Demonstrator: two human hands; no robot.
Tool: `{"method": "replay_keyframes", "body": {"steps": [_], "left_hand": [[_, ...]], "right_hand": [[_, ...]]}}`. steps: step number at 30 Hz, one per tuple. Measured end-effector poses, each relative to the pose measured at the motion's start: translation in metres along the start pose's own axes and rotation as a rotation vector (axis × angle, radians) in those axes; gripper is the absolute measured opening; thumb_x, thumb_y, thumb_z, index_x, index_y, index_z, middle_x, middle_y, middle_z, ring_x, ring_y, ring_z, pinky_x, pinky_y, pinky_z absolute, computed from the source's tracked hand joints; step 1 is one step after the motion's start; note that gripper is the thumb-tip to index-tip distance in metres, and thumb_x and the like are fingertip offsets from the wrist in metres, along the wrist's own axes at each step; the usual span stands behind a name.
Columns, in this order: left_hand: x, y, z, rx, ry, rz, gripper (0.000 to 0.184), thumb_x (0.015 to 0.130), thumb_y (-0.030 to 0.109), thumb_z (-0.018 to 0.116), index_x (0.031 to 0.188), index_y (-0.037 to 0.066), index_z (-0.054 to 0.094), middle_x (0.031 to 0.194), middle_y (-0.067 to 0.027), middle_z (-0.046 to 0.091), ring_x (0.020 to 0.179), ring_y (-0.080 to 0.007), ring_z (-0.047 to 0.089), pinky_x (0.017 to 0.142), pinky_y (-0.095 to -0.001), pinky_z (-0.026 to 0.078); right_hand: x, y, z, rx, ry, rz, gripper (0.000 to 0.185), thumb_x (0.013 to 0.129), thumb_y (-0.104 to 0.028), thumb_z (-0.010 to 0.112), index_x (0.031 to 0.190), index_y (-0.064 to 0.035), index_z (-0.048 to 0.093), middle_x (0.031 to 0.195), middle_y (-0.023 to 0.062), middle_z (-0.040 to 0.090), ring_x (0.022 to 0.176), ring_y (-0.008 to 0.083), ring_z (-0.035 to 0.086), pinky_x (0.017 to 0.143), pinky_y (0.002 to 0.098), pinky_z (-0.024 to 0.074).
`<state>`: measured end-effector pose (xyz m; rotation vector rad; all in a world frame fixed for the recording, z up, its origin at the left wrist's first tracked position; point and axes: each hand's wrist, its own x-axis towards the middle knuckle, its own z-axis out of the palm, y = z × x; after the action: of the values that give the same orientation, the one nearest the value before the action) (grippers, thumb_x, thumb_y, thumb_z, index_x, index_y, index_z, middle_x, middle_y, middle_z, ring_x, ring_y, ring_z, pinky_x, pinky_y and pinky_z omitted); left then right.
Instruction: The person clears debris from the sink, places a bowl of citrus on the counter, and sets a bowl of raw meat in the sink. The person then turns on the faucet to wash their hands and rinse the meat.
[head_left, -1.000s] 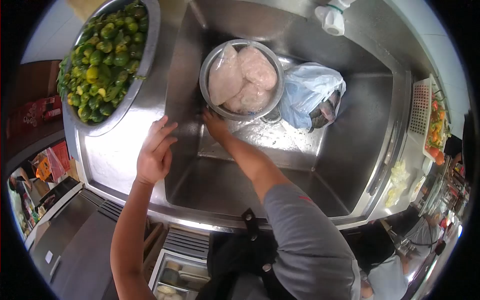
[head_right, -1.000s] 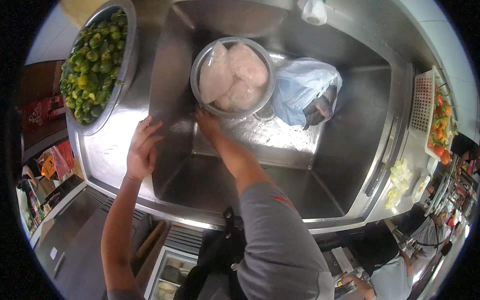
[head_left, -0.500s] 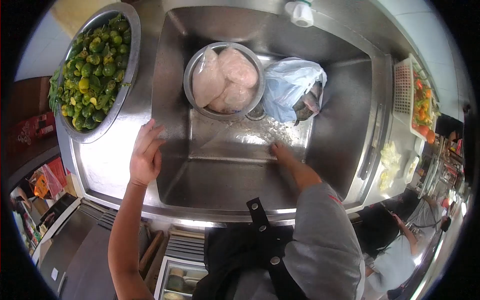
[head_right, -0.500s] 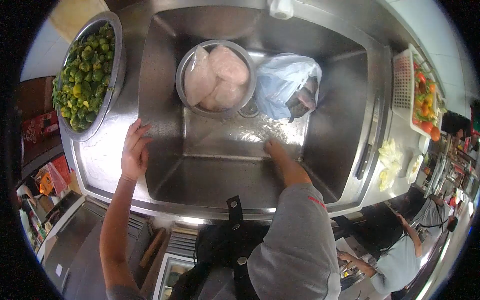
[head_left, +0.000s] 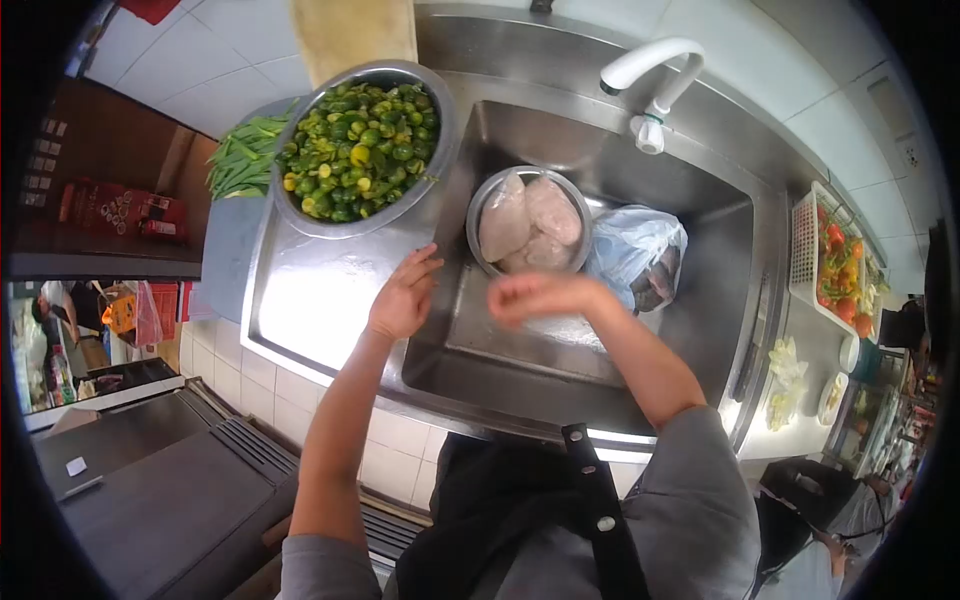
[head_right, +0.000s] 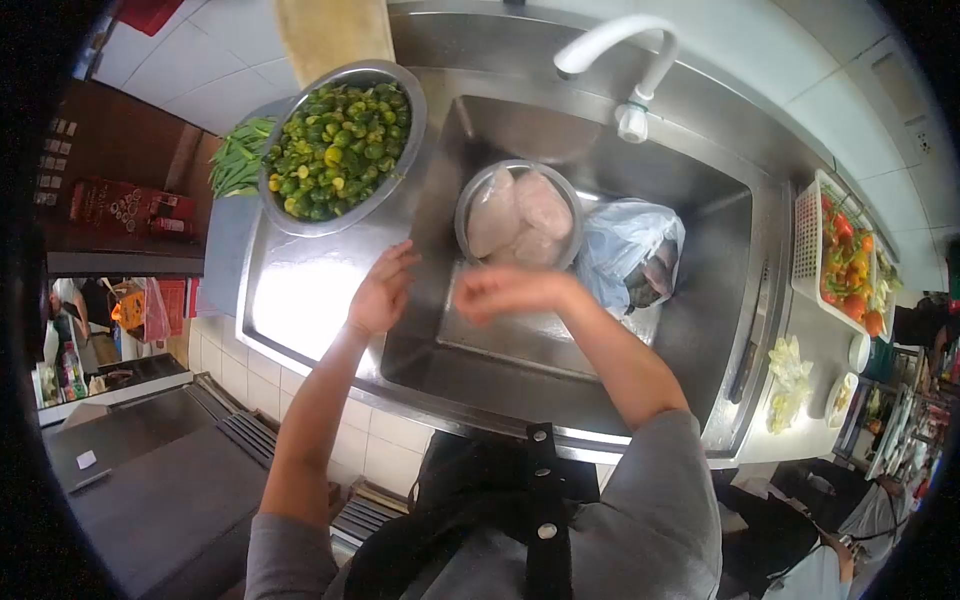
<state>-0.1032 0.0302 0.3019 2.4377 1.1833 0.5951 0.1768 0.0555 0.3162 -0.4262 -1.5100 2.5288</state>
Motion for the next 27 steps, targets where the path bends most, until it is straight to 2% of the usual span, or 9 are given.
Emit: {"method": "replay_keyframes", "body": {"steps": [4, 6, 9, 10, 15, 17, 19, 21, 27], "left_hand": [[-0.001, 0.000, 0.000, 0.021, -0.027, -0.016, 0.017, 0.069, -0.006, 0.053, 0.084, 0.000, 0.061, 0.120, -0.0117, 0.056, 0.130, -0.0316, 0.040, 0.110, -0.0465, 0.033], [-0.001, -0.001, 0.001, 0.015, -0.057, -0.011, 0.017, 0.069, -0.006, 0.054, 0.083, 0.000, 0.061, 0.120, -0.0114, 0.056, 0.130, -0.0313, 0.039, 0.110, -0.0464, 0.033], [-0.002, -0.001, 0.004, -0.004, -0.065, -0.022, 0.016, 0.069, -0.007, 0.054, 0.082, -0.001, 0.060, 0.121, -0.0106, 0.056, 0.131, -0.0305, 0.039, 0.110, -0.0460, 0.033], [-0.003, -0.001, 0.003, 0.004, -0.065, -0.025, 0.016, 0.069, -0.007, 0.054, 0.082, -0.001, 0.060, 0.121, -0.0103, 0.056, 0.131, -0.0302, 0.039, 0.110, -0.0459, 0.033], [0.001, 0.000, 0.001, -0.033, -0.020, -0.040, 0.016, 0.070, -0.007, 0.054, 0.083, 0.000, 0.060, 0.120, -0.0103, 0.057, 0.129, -0.0304, 0.041, 0.109, -0.0466, 0.034], [0.004, -0.002, 0.001, -0.033, -0.039, -0.037, 0.017, 0.070, -0.008, 0.053, 0.083, 0.000, 0.061, 0.120, -0.0106, 0.057, 0.129, -0.0305, 0.042, 0.108, -0.0468, 0.034], [0.005, -0.002, 0.002, -0.010, -0.049, -0.042, 0.018, 0.069, -0.008, 0.053, 0.084, 0.000, 0.061, 0.120, -0.0112, 0.057, 0.128, -0.0309, 0.042, 0.108, -0.0466, 0.035], [0.008, -0.003, 0.002, -0.021, -0.056, -0.049, 0.019, 0.069, -0.008, 0.053, 0.084, 0.000, 0.061, 0.119, -0.0115, 0.058, 0.128, -0.0317, 0.042, 0.108, -0.0469, 0.035], [0.014, 0.000, 0.002, 0.000, -0.131, -0.093, 0.022, 0.067, -0.008, 0.052, 0.085, -0.001, 0.062, 0.119, -0.0126, 0.058, 0.127, -0.0348, 0.043, 0.106, -0.0478, 0.035]], "right_hand": [[0.085, -0.124, 0.009, -0.659, 0.662, -0.569, 0.013, 0.090, -0.013, 0.057, 0.099, -0.0035, 0.058, 0.089, 0.0030, 0.061, 0.079, 0.0128, 0.057, 0.069, 0.0265, 0.0461], [0.129, -0.149, -0.001, -0.864, 0.945, -0.797, 0.021, 0.088, -0.010, 0.057, 0.107, -0.0026, 0.058, 0.104, 0.0108, 0.064, 0.091, 0.0253, 0.062, 0.078, 0.0326, 0.0487], [0.148, -0.131, -0.038, -1.482, 1.122, -0.878, 0.027, 0.086, -0.008, 0.057, 0.112, -0.0028, 0.058, 0.117, 0.0160, 0.060, 0.103, 0.0338, 0.059, 0.087, 0.0388, 0.0475], [0.129, -0.127, -0.040, -1.347, 1.136, -0.832, 0.030, 0.084, -0.010, 0.060, 0.114, -0.0038, 0.059, 0.126, 0.0164, 0.055, 0.111, 0.0333, 0.056, 0.094, 0.0428, 0.0443], [-0.030, -0.037, -0.056, -0.680, 0.734, 0.022, 0.025, 0.085, -0.029, 0.064, 0.082, -0.0045, 0.065, 0.070, 0.0031, 0.062, 0.068, 0.0106, 0.057, 0.063, 0.0265, 0.0469], [-0.070, 0.077, -0.090, -0.737, 0.624, 0.474, 0.019, 0.082, -0.020, 0.059, 0.085, -0.0030, 0.067, 0.072, 0.0051, 0.065, 0.066, 0.0136, 0.059, 0.065, 0.0309, 0.0487], [-0.083, 0.179, -0.099, -0.896, 0.672, 0.796, 0.023, 0.080, -0.017, 0.056, 0.091, 0.0004, 0.067, 0.082, 0.0197, 0.066, 0.081, 0.0331, 0.064, 0.078, 0.0401, 0.0494], [-0.086, 0.288, -0.119, -1.027, 0.618, 0.753, 0.024, 0.080, -0.015, 0.056, 0.095, 0.0015, 0.066, 0.105, 0.0271, 0.061, 0.100, 0.0395, 0.057, 0.091, 0.0438, 0.0447], [-0.038, 0.361, -0.154, -1.335, 1.005, 0.630, 0.038, 0.084, -0.009, 0.050, 0.121, 0.0000, 0.055, 0.125, 0.0269, 0.049, 0.121, 0.0393, 0.045, 0.104, 0.0425, 0.0334]]}}
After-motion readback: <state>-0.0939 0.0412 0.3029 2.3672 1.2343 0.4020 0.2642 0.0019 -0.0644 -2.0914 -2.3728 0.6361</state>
